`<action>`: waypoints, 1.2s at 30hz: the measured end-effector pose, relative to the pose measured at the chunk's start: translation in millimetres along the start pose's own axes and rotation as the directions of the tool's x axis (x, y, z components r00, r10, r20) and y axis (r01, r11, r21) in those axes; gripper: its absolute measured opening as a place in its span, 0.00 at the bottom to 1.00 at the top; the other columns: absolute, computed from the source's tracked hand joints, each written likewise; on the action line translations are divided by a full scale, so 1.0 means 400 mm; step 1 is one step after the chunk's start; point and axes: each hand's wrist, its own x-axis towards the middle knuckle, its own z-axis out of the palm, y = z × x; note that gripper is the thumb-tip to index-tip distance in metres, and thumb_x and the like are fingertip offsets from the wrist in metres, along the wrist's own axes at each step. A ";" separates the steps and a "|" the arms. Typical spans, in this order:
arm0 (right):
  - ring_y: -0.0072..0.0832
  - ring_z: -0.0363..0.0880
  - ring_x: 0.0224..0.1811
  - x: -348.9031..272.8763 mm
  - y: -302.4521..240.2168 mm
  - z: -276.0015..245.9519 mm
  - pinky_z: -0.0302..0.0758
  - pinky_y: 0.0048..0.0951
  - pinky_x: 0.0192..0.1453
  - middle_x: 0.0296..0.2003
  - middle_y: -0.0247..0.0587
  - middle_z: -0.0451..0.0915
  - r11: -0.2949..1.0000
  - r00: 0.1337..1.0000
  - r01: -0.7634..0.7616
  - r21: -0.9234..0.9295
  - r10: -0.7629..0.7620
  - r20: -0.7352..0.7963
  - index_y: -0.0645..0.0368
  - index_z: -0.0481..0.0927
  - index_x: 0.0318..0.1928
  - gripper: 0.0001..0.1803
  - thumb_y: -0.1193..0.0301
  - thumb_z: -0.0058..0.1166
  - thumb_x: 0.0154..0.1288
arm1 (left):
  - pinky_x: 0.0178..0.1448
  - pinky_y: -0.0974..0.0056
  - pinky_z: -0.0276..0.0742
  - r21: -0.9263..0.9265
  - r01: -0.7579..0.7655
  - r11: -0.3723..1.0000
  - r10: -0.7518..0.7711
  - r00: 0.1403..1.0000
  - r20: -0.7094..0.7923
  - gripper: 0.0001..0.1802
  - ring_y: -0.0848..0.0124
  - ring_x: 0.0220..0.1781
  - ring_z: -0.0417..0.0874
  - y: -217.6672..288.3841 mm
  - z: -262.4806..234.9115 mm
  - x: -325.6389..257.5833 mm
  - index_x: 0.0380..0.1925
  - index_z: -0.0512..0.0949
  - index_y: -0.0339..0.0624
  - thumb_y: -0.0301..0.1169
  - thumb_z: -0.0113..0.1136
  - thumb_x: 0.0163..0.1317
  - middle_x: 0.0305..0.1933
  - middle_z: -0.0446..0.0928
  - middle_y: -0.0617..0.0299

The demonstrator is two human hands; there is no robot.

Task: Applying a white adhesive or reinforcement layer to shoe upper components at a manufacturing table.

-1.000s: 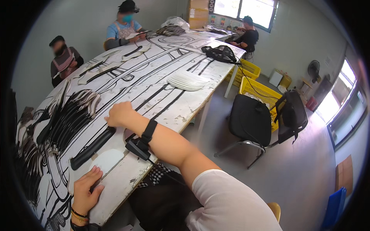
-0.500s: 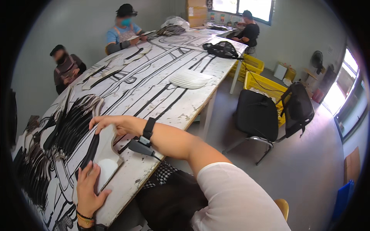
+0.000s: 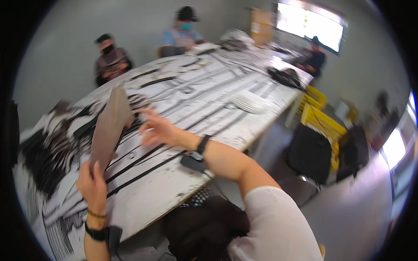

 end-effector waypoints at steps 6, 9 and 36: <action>0.23 0.77 0.25 -0.064 -0.044 0.079 0.77 0.26 0.30 0.27 0.34 0.74 0.796 0.889 0.301 -0.524 -0.433 -0.147 0.53 0.66 0.61 0.24 0.66 0.50 0.66 | 0.36 0.67 0.73 -0.306 0.302 0.903 -0.351 0.928 -0.121 0.12 0.76 0.30 0.77 -0.033 -0.025 0.085 0.35 0.78 0.34 0.33 0.63 0.62 0.29 0.80 0.59; 0.23 0.78 0.28 -0.030 -0.015 0.231 0.76 0.24 0.35 0.28 0.34 0.75 0.579 0.830 0.418 -0.700 -0.557 0.034 0.59 0.69 0.53 0.16 0.73 0.49 0.65 | 0.33 0.69 0.74 -0.625 0.331 0.707 -0.501 0.858 -0.112 0.10 0.79 0.29 0.80 -0.100 -0.048 0.075 0.32 0.79 0.34 0.32 0.64 0.62 0.26 0.82 0.62; 0.49 0.67 0.66 0.026 0.009 0.495 0.58 0.44 0.71 0.62 0.60 0.69 -0.143 0.600 0.479 -0.866 -0.667 0.442 0.72 0.67 0.64 0.39 0.48 0.28 0.71 | 0.45 0.59 0.77 -0.843 -0.033 0.537 0.233 0.966 0.110 0.31 0.58 0.46 0.80 0.078 -0.084 0.027 0.59 0.70 0.32 0.22 0.59 0.50 0.46 0.76 0.49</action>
